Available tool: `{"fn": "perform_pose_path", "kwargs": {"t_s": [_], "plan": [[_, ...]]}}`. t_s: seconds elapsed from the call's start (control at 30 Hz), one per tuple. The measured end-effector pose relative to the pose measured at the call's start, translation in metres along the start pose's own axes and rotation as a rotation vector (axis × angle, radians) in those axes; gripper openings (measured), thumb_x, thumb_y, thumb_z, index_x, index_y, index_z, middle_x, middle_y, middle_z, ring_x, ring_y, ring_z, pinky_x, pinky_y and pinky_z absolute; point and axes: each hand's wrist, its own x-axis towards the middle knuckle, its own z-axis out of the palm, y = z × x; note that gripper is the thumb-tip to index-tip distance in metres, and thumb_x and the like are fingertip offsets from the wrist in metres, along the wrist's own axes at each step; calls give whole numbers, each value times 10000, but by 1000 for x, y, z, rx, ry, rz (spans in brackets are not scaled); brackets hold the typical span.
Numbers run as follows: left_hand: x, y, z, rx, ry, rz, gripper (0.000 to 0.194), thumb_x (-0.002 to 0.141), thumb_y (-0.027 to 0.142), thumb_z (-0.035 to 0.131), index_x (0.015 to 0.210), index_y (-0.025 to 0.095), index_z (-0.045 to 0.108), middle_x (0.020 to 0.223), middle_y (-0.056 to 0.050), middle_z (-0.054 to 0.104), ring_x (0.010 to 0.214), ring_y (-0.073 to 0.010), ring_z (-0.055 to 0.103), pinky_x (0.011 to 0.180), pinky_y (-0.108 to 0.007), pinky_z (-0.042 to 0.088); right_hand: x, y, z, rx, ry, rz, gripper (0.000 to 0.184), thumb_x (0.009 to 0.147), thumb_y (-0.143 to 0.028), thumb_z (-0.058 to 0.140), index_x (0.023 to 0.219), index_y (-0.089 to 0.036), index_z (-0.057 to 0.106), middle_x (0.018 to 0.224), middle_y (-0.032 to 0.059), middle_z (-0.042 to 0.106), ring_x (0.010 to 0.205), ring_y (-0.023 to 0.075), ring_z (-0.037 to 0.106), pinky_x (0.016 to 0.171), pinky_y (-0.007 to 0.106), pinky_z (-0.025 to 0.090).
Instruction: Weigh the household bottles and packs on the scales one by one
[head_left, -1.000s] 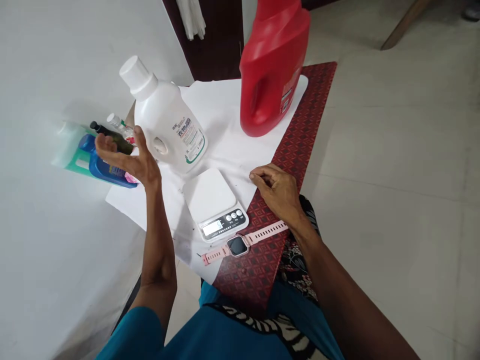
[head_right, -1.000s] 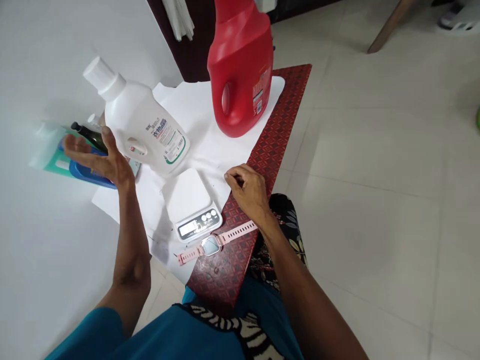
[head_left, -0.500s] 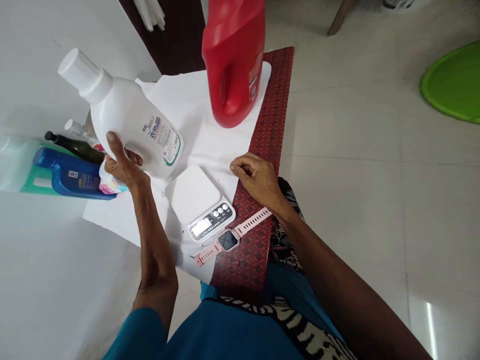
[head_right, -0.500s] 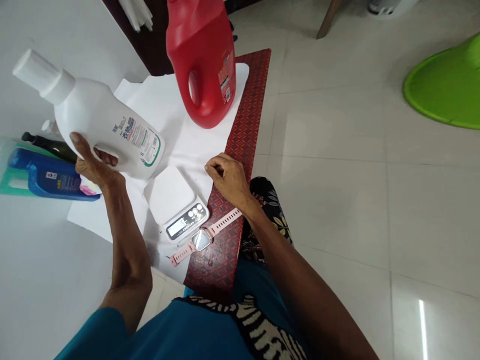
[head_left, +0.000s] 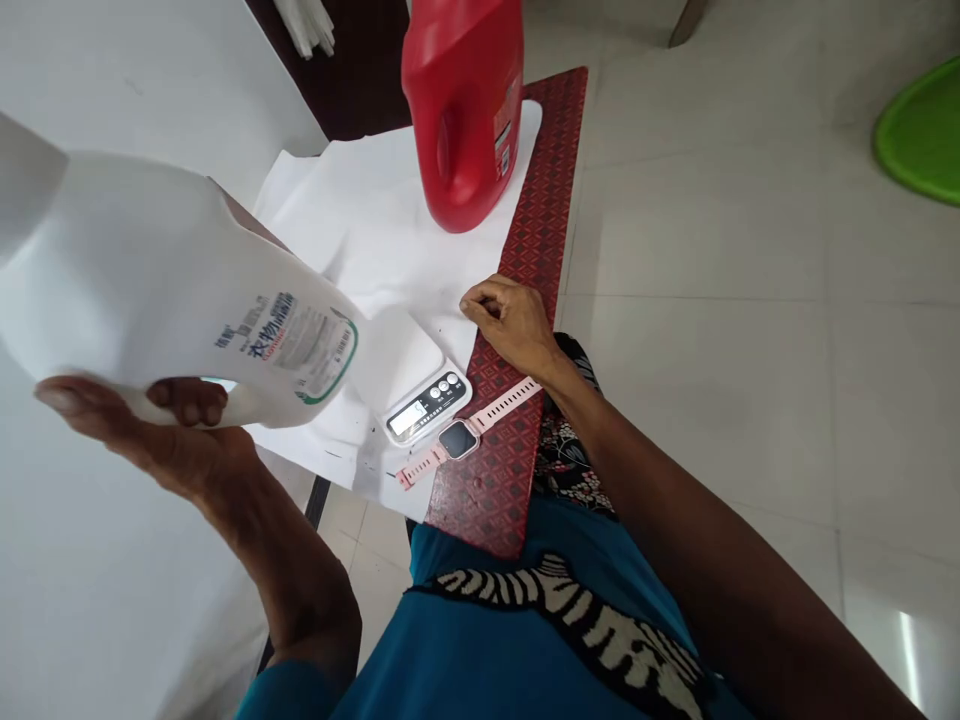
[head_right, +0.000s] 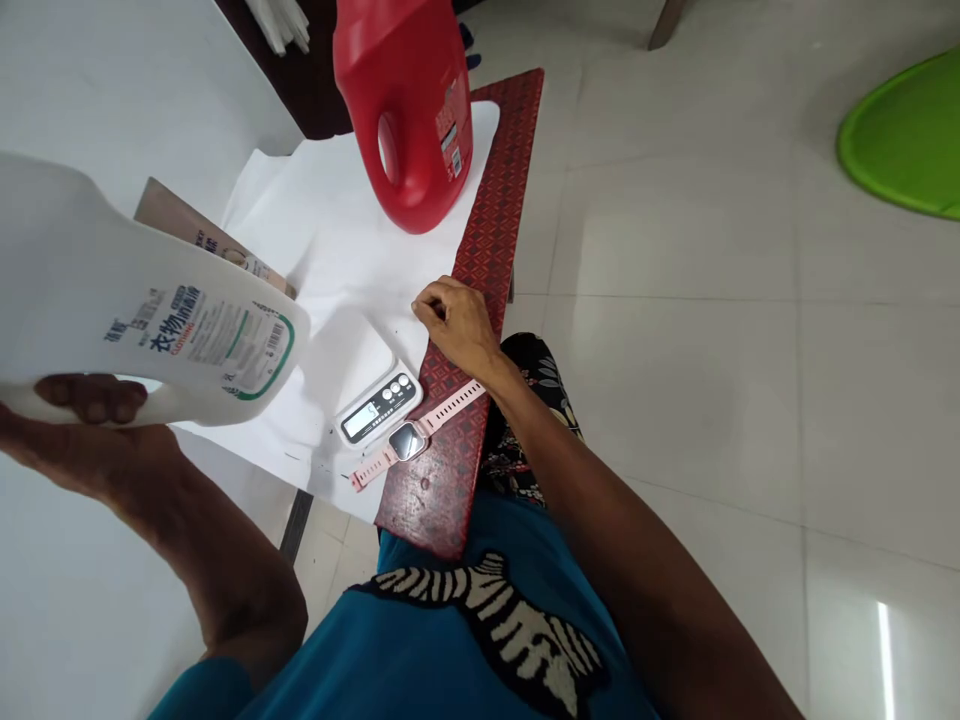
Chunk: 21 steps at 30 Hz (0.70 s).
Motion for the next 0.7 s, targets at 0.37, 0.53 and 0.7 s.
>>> {"fn": "perform_pose_path", "kwargs": {"t_s": [0.37,0.53,0.7], "plan": [[-11,-40,-2,-181,-342,207,804,658,821,844,672,230,300,589,69,209,465,-76,190,430,-280,152,3,-2,1,11,-3,-3,157,900,-226,648,753,-217,700,880,43,706,793,199,656,821,383,529],[-14,-44,6,-202,-358,217,797,689,813,839,671,228,297,585,74,231,453,-67,207,421,-257,178,3,0,0,14,-3,-27,158,901,-233,665,749,-211,702,873,38,704,772,183,632,824,373,525],[-11,-46,5,-124,-442,276,757,728,869,769,618,227,383,524,62,259,439,-94,269,425,-276,248,3,4,0,15,-4,-29,150,910,-232,671,765,-210,705,886,36,703,775,181,641,804,365,515]]}}
